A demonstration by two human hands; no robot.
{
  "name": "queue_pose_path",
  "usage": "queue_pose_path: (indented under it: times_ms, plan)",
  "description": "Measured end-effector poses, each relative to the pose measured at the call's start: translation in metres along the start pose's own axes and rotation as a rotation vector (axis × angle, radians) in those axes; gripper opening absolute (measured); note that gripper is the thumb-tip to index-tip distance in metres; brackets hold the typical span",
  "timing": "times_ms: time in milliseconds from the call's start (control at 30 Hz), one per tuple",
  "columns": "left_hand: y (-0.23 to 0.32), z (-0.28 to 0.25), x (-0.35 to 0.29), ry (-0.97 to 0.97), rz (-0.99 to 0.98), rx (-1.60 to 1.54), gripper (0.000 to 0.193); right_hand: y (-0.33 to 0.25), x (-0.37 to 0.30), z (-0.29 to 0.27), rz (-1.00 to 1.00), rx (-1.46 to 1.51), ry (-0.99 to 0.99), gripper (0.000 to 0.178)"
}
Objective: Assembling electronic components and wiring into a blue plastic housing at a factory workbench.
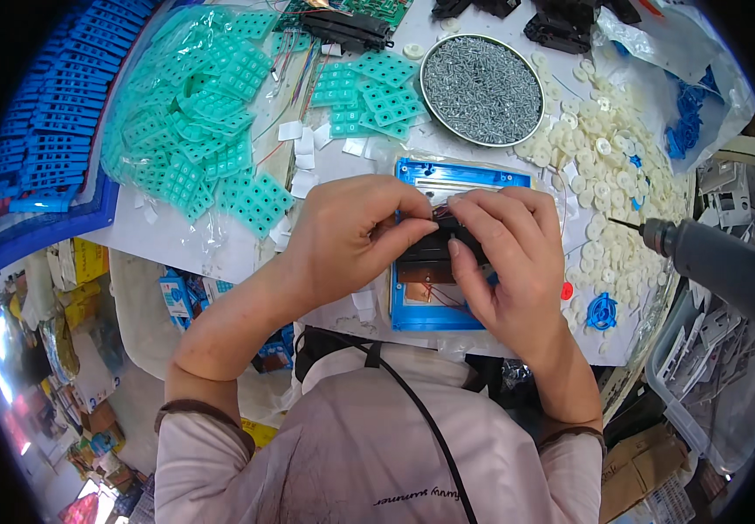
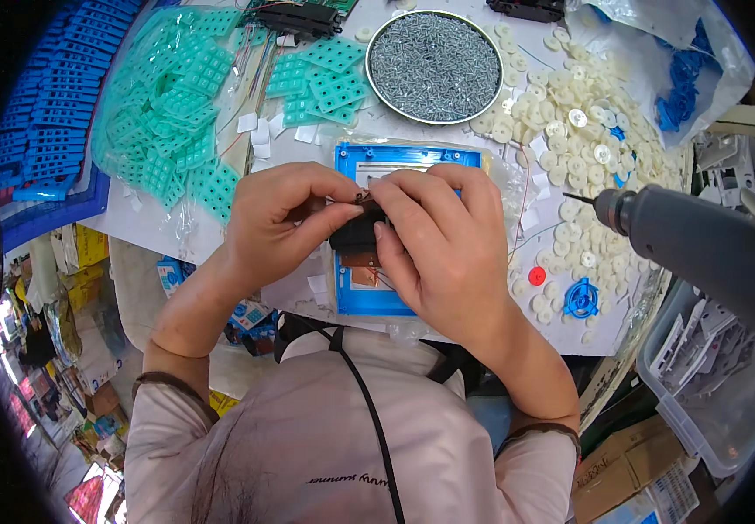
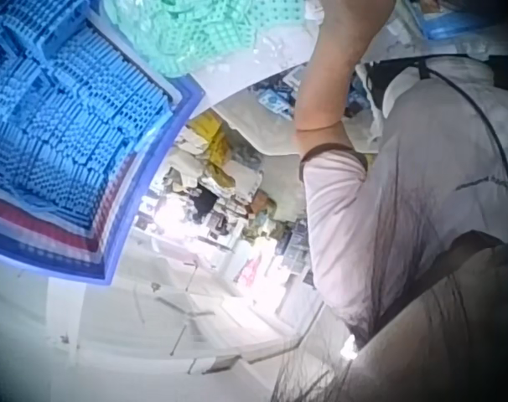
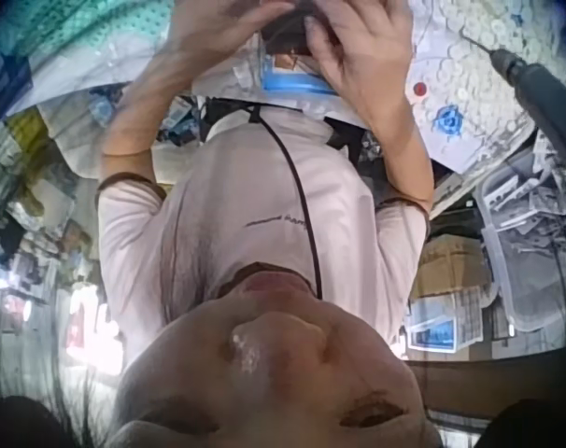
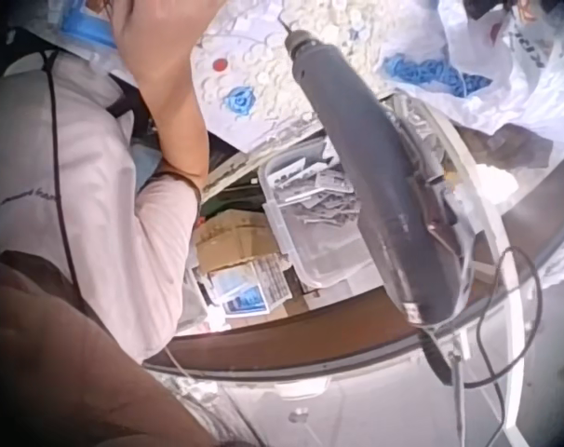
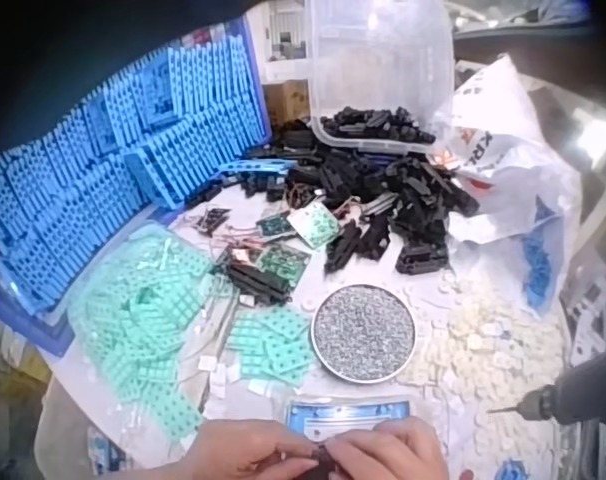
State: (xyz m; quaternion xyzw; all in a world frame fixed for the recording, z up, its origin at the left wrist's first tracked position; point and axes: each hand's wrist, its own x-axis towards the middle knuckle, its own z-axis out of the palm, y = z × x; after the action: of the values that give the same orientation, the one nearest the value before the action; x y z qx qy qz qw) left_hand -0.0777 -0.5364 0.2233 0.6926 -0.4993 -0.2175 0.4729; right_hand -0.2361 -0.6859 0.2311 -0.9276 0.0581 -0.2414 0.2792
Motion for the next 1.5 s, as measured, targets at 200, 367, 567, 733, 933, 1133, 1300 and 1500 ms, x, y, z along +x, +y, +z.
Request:
queue_pose_path:
  times_ms: [200,367,567,733,933,1133,1300,1500]
  plan:
    - [-0.006,-0.004,0.001,-0.068,0.161,0.043,0.015,-0.002,0.004,-0.014,0.050,0.084,-0.147,0.046]
    - [-0.010,-0.008,0.007,-0.150,0.251,0.054,0.016,0.000,0.003,-0.022,0.042,0.119,-0.218,0.050]
    - [-0.007,-0.011,0.008,-0.197,0.260,0.117,0.018,0.005,-0.001,-0.035,0.100,0.030,-0.184,0.060]
    - [0.003,-0.013,0.015,-0.248,0.230,0.211,0.015,0.016,-0.010,-0.031,0.062,-0.003,-0.251,0.052]
    - [0.011,-0.016,0.030,-0.363,0.287,0.352,0.010,0.016,-0.007,-0.030,0.029,-0.013,-0.231,0.043]
    - [0.017,-0.018,0.041,-0.403,0.406,0.448,0.011,0.017,-0.006,-0.030,0.026,-0.016,-0.234,0.042]
    - [0.027,-0.015,0.042,-0.461,0.405,0.604,0.012,0.017,-0.007,-0.030,0.030,-0.030,-0.240,0.043]
    - [0.042,-0.014,0.022,-0.452,0.258,0.635,0.016,0.015,-0.007,-0.028,-0.008,-0.076,-0.239,0.042]
